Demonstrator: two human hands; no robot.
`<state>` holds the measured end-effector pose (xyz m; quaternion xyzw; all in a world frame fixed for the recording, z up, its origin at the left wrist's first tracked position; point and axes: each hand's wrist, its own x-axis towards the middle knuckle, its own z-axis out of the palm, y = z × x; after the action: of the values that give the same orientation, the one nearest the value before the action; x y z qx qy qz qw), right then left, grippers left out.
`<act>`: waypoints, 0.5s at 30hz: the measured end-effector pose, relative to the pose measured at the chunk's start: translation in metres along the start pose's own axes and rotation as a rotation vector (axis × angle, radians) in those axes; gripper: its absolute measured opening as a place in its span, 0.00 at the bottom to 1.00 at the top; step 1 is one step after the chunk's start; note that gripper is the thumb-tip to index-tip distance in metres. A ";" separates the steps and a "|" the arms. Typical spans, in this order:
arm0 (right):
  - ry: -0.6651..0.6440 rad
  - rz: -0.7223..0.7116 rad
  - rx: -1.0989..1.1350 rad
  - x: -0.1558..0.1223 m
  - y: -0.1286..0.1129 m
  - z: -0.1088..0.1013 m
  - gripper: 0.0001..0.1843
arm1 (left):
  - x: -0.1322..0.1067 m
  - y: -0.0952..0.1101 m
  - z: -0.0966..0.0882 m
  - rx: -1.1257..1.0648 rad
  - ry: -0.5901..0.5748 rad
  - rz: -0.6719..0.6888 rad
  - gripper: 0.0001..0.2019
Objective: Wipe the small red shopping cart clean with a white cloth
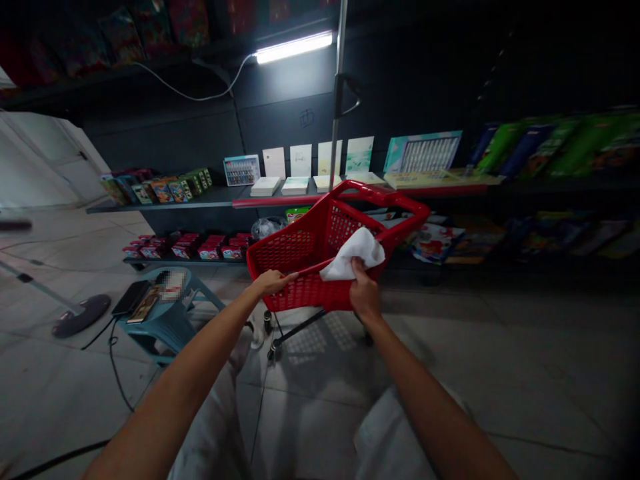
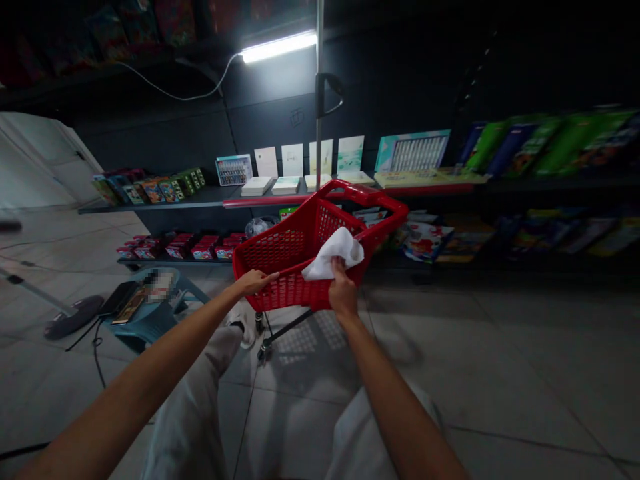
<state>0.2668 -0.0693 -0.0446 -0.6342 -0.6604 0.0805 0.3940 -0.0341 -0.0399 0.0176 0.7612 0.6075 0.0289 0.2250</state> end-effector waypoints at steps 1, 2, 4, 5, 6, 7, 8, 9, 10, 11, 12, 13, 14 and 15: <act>-0.050 0.023 -0.025 -0.001 -0.001 0.005 0.37 | 0.002 0.000 0.001 0.000 0.009 0.001 0.46; -0.085 0.047 -0.037 -0.002 -0.003 0.009 0.37 | 0.003 0.000 0.002 0.001 0.017 0.005 0.46; -0.102 0.103 -0.021 -0.005 -0.008 0.017 0.36 | 0.006 -0.001 0.004 0.004 0.029 0.030 0.46; -0.096 0.138 -0.003 -0.006 -0.011 0.020 0.37 | 0.007 -0.001 0.004 0.006 0.036 0.043 0.45; -0.096 0.174 0.016 -0.007 -0.015 0.022 0.37 | 0.008 -0.001 0.005 0.010 0.045 0.054 0.45; -0.101 0.208 0.036 -0.008 -0.019 0.025 0.36 | 0.008 -0.001 0.005 0.014 0.055 0.065 0.45; -0.110 0.239 0.054 -0.009 -0.022 0.028 0.36 | 0.009 -0.001 0.006 0.019 0.063 0.073 0.45; -0.124 0.261 0.075 -0.010 -0.026 0.032 0.36 | 0.009 -0.001 0.006 0.024 0.069 0.077 0.44; -0.142 0.273 0.105 -0.012 -0.029 0.035 0.35 | 0.009 -0.002 0.007 0.027 0.072 0.077 0.44; -0.157 0.279 0.144 -0.012 -0.031 0.040 0.33 | 0.010 -0.002 0.007 0.028 0.074 0.075 0.44; -0.168 0.284 0.187 -0.013 -0.033 0.044 0.30 | 0.010 -0.003 0.007 0.027 0.075 0.070 0.44; -0.172 0.296 0.229 -0.012 -0.033 0.049 0.27 | 0.011 -0.004 0.007 0.027 0.073 0.066 0.44; -0.173 0.316 0.270 -0.011 -0.033 0.053 0.25 | 0.012 -0.006 0.007 0.027 0.069 0.063 0.44; -0.173 0.342 0.305 -0.009 -0.031 0.056 0.23 | 0.012 -0.007 0.007 0.030 0.065 0.061 0.44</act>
<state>0.2068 -0.0611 -0.0672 -0.6607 -0.5548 0.2990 0.4078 -0.0355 -0.0290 0.0059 0.7813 0.5914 0.0511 0.1928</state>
